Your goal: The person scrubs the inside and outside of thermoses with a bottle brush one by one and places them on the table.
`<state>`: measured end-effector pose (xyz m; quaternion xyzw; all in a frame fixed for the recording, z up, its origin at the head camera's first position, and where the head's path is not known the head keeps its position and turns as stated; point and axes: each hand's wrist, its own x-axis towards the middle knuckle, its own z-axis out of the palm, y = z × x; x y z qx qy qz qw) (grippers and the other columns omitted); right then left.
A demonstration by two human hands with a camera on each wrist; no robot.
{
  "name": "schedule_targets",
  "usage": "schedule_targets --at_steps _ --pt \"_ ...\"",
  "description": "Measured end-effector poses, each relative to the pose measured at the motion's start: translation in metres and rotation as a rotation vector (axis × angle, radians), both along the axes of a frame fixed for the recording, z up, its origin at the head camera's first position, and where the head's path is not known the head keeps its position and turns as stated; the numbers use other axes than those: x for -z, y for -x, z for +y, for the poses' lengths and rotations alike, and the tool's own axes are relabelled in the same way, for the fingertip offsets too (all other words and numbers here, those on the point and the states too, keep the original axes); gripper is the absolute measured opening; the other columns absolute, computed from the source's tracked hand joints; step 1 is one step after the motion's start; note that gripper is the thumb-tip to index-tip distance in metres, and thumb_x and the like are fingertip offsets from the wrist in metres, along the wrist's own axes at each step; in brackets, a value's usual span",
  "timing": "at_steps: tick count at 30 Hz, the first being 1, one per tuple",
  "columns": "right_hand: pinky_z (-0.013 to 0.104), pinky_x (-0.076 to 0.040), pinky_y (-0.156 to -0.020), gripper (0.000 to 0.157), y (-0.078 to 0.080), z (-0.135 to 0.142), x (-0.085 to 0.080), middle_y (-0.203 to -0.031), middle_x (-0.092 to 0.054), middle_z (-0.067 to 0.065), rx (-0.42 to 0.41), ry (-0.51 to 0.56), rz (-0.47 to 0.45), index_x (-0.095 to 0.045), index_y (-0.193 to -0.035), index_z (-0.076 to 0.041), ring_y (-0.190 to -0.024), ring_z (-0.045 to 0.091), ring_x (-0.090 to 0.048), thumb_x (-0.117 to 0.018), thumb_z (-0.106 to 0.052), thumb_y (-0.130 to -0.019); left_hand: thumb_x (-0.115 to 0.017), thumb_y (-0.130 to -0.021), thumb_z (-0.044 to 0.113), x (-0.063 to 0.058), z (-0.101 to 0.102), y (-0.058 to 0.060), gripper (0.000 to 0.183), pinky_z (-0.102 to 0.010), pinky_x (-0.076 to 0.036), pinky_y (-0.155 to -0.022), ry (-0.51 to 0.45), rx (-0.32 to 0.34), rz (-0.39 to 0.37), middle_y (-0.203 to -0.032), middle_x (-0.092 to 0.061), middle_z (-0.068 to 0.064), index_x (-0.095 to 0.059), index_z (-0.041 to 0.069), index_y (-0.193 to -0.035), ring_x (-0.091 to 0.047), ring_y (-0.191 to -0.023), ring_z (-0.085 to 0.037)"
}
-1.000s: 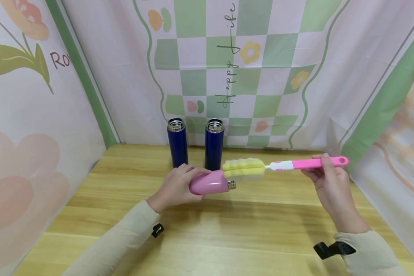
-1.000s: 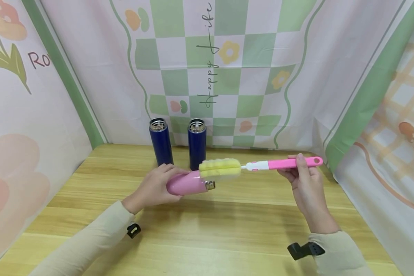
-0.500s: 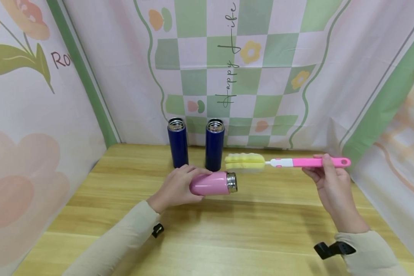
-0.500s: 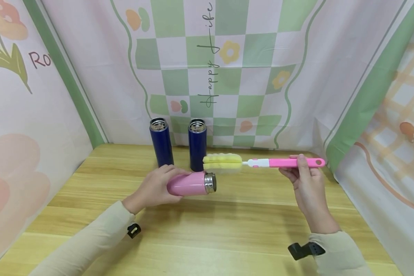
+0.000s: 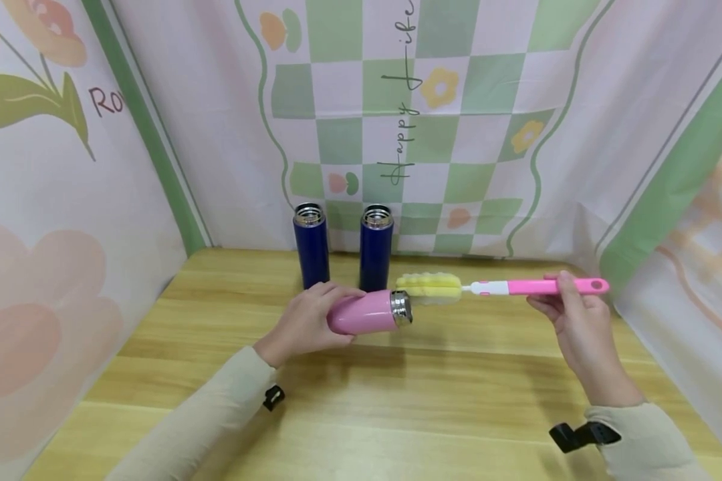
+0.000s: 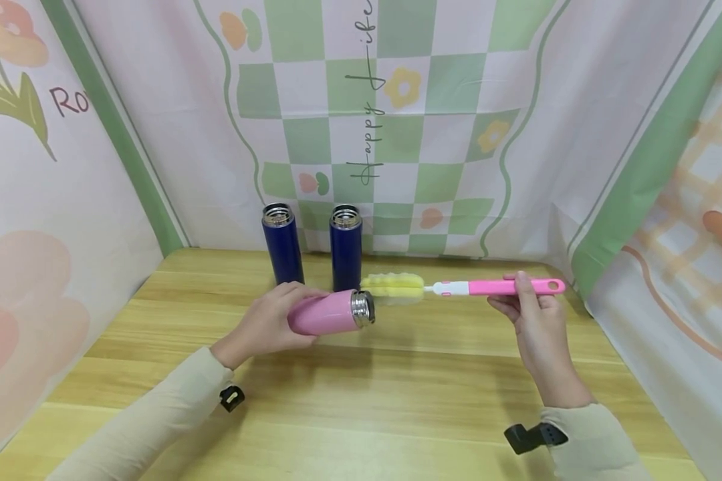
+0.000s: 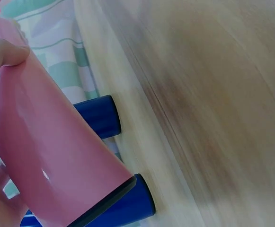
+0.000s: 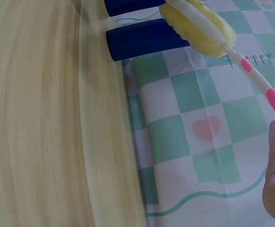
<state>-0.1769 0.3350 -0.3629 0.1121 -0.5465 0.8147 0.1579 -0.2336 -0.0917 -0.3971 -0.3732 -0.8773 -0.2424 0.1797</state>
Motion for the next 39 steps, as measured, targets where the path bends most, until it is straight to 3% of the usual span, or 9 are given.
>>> schedule_targets --at_steps 14,24,34,39 --pt "0.030 -0.055 -0.083 0.024 -0.002 0.000 0.002 -0.099 -0.066 0.014 0.007 0.010 -0.007 -0.068 -0.108 0.005 -0.087 0.020 -0.070 -0.052 -0.012 -0.105 -0.091 -0.069 0.036 -0.003 -0.001 0.001 0.071 -0.034 -0.051 -0.082 -0.152 -0.030 -0.115 -0.112 -0.061 0.009 -0.061 0.027 -0.132 -0.056 -0.098 -0.008" --pt "0.030 -0.056 -0.081 0.021 -0.003 -0.002 0.000 -0.096 -0.069 0.014 0.007 0.037 -0.021 -0.068 -0.106 0.005 -0.084 0.021 -0.071 -0.054 -0.012 -0.104 -0.092 -0.069 0.036 -0.003 0.002 -0.003 0.073 -0.035 -0.052 -0.075 -0.194 -0.074 -0.207 -0.110 -0.062 0.010 -0.056 0.034 -0.132 -0.058 -0.092 -0.009" --pt "0.030 -0.056 -0.080 0.021 -0.005 -0.009 -0.002 -0.094 -0.070 0.014 0.015 0.056 0.002 -0.068 -0.104 0.006 -0.082 0.021 -0.072 -0.053 -0.008 -0.104 -0.088 -0.073 0.049 0.003 0.007 -0.004 0.081 -0.032 -0.055 -0.071 -0.275 -0.068 -0.418 -0.109 -0.064 0.005 -0.042 0.041 -0.140 -0.062 -0.092 -0.011" --pt "0.030 -0.056 -0.080 0.021 -0.005 -0.013 -0.003 -0.093 -0.069 0.014 0.032 0.046 0.009 -0.067 -0.103 0.006 -0.082 0.021 -0.072 -0.053 -0.009 -0.104 -0.085 -0.073 0.055 0.007 0.009 -0.007 0.084 -0.034 -0.055 -0.070 -0.285 -0.068 -0.484 -0.104 -0.064 0.002 -0.038 0.043 -0.142 -0.061 -0.092 -0.013"
